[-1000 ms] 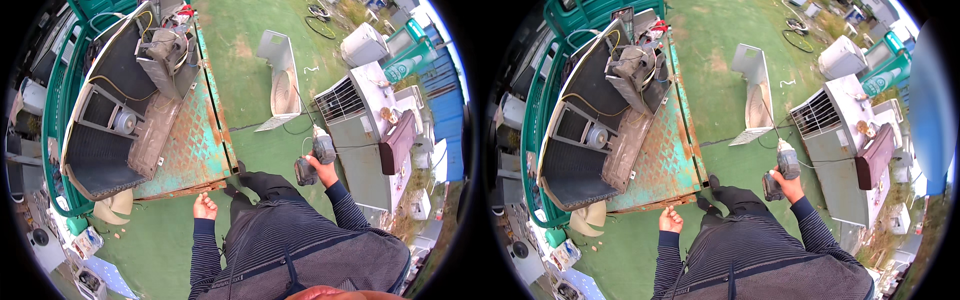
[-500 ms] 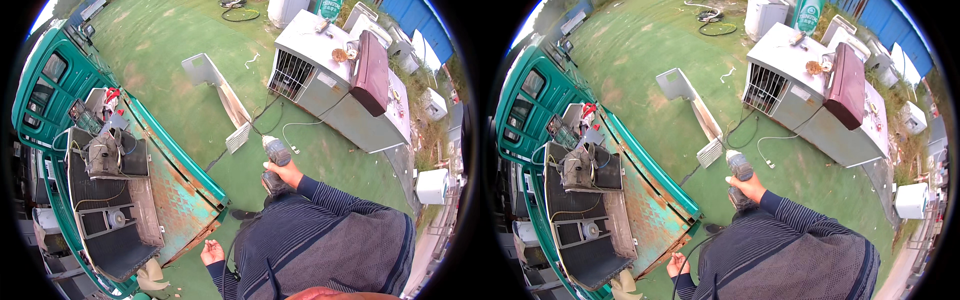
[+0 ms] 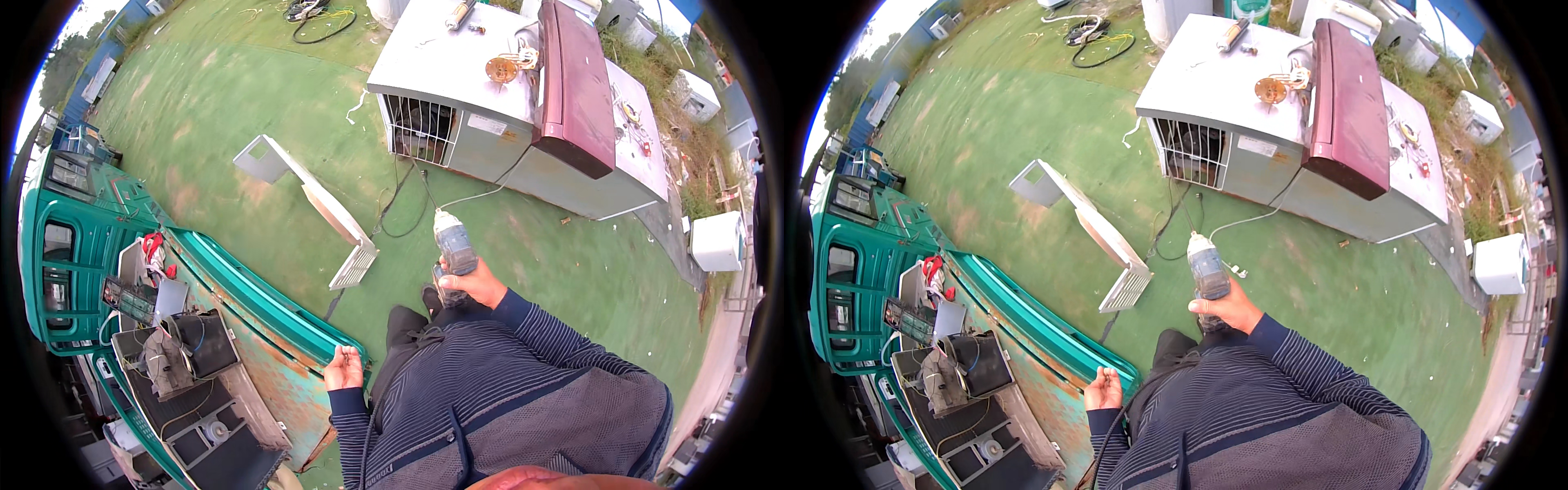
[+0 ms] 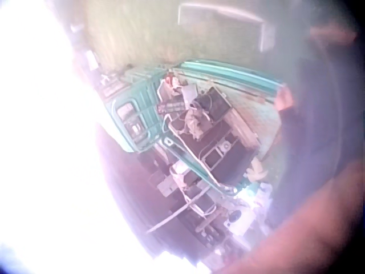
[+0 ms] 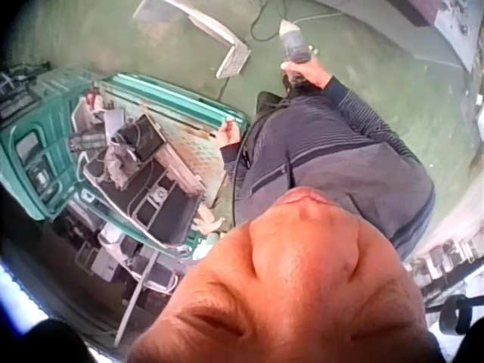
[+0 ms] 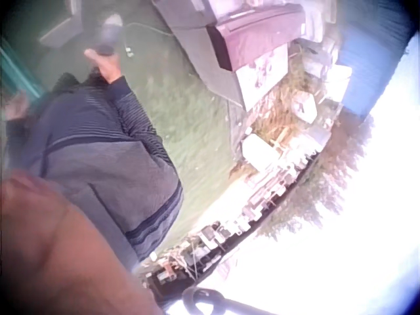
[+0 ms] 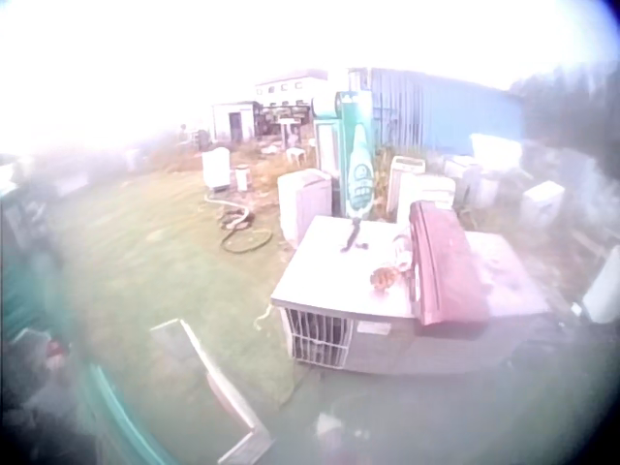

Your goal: The person uses a power drill to remove a screw from a fan motor assembly. They then use pliers to remove a retaining clip from a fan blade and attach the blade to the motor shaft. Finally, they place a plastic fan cover over the assembly.

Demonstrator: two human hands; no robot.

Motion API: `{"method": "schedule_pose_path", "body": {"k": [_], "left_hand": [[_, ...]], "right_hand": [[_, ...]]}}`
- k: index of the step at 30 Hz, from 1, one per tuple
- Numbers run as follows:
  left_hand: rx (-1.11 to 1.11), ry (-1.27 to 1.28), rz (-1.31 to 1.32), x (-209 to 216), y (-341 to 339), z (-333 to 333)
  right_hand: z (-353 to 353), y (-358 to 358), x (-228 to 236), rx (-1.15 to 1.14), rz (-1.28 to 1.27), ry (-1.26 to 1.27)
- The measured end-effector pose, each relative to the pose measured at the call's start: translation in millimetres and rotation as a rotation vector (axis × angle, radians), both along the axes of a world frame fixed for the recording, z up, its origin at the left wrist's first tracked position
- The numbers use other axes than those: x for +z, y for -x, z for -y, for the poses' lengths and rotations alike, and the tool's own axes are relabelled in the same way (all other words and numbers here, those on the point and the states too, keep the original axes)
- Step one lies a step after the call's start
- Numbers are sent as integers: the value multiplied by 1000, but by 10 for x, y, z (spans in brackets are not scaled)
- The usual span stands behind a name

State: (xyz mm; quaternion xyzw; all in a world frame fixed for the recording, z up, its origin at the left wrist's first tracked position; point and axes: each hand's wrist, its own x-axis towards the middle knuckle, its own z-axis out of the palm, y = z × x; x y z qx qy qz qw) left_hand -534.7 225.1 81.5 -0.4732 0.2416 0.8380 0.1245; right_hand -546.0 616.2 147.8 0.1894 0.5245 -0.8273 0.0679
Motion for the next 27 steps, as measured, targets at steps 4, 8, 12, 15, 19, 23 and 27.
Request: {"method": "schedule_pose_path", "body": {"k": [4, 8, 12, 15, 19, 23, 27], "left_hand": [[-142, -5, -7, -93, 637, -442], [-263, -48, 13, -163, 1304, -943], [-411, -140, -86, -183, 2056, -1465], [-463, -126, -128, -227, 2556, -1766], [-504, -55, -67, -162, 3200, -2088], [-592, 50, -75, 258, 3712, -2499], [-522, 62, -136, 503, 3777, -2536]], "right_hand": [[-438, 160, -57, -59, -222, 158], [-779, 534, 67, -169, -295, 164], [-1227, 1050, 152, -270, -277, 160], [-1518, 1530, 226, -314, -280, 136], [-1772, 2154, 482, -331, -265, 22], [-2177, 2599, 356, -394, -345, -81], [-2732, 3386, 51, -354, -431, -112]]}}
